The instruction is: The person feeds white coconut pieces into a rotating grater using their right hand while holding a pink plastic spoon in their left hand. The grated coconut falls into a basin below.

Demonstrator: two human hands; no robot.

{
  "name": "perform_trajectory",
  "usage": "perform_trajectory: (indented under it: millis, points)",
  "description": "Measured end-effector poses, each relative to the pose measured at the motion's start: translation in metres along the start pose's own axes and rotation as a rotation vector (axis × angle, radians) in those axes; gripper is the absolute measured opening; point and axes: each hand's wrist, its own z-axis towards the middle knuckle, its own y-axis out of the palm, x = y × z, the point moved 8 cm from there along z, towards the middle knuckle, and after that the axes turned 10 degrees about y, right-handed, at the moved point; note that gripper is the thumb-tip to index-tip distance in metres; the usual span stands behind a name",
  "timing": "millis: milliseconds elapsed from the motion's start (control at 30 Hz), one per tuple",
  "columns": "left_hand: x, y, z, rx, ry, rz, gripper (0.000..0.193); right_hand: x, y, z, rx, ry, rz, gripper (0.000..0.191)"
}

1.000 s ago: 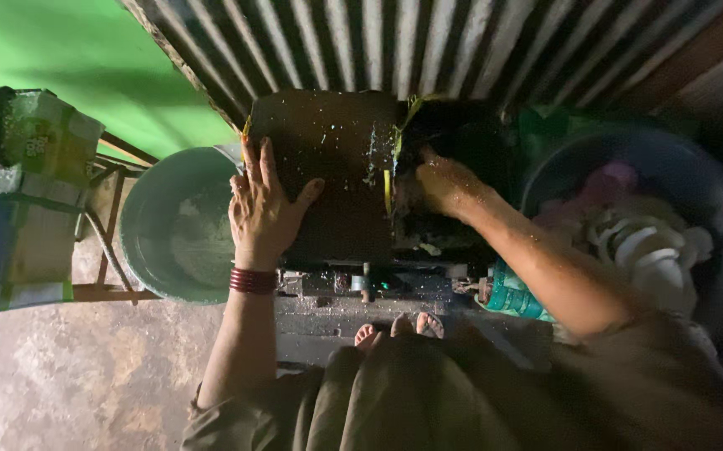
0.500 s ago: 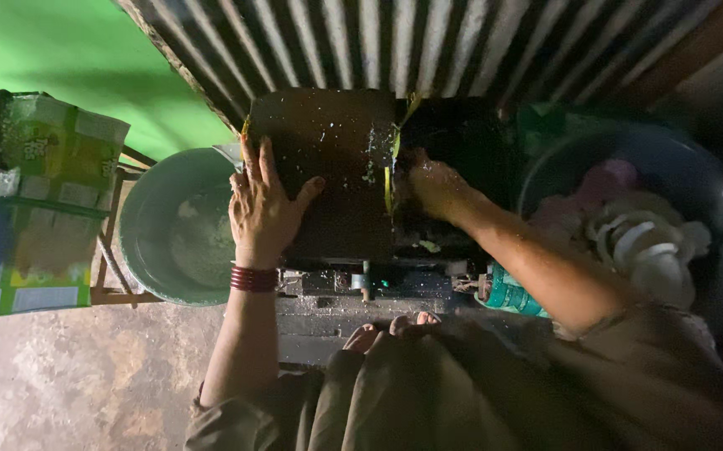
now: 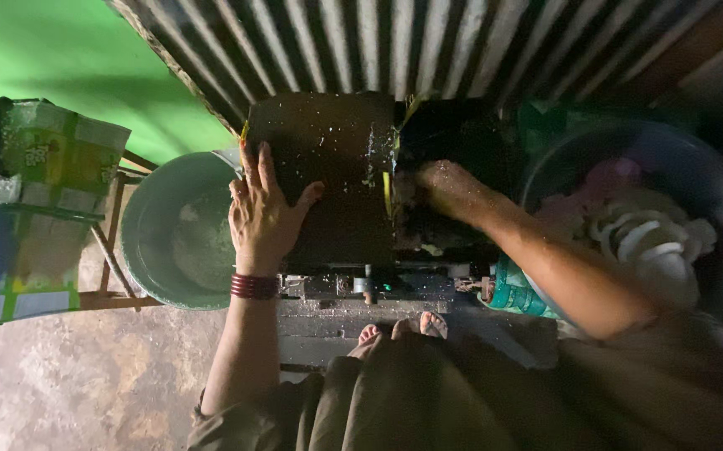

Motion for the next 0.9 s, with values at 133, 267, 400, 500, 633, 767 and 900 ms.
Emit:
perform_trajectory:
  millis: [133,267,400,500,633,767,900]
  points:
    - [0.003,-0.006,0.002,0.044,0.027,0.021,0.101,0.005,0.011,0.005,-0.036,-0.009,0.116,0.020]
    - [0.003,-0.006,0.001,0.027,0.020,-0.009,0.100,0.003,0.018,0.007,-0.048,0.006,-0.014,0.018]
    - [0.002,-0.005,0.000,0.036,0.024,-0.003,0.101,0.001,0.034,0.015,-0.156,0.040,-0.111,0.015]
    - [0.000,-0.003,-0.001,0.032,0.017,-0.010,0.101,-0.004,0.039,0.016,-0.167,0.008,-0.210,0.015]
    - [0.002,-0.004,-0.002,0.066,0.049,0.016,0.101,-0.019,0.031,0.009,-0.094,-0.055,-0.113,0.014]
    - [-0.001,-0.001,-0.004,0.028,0.037,0.049,0.101,-0.035,0.021,0.011,-0.050,-0.106,-0.121,0.018]
    - [-0.004,0.002,-0.009,-0.035,0.034,0.120,0.099,-0.025,0.027,0.013,-0.278,0.082,-0.179,0.022]
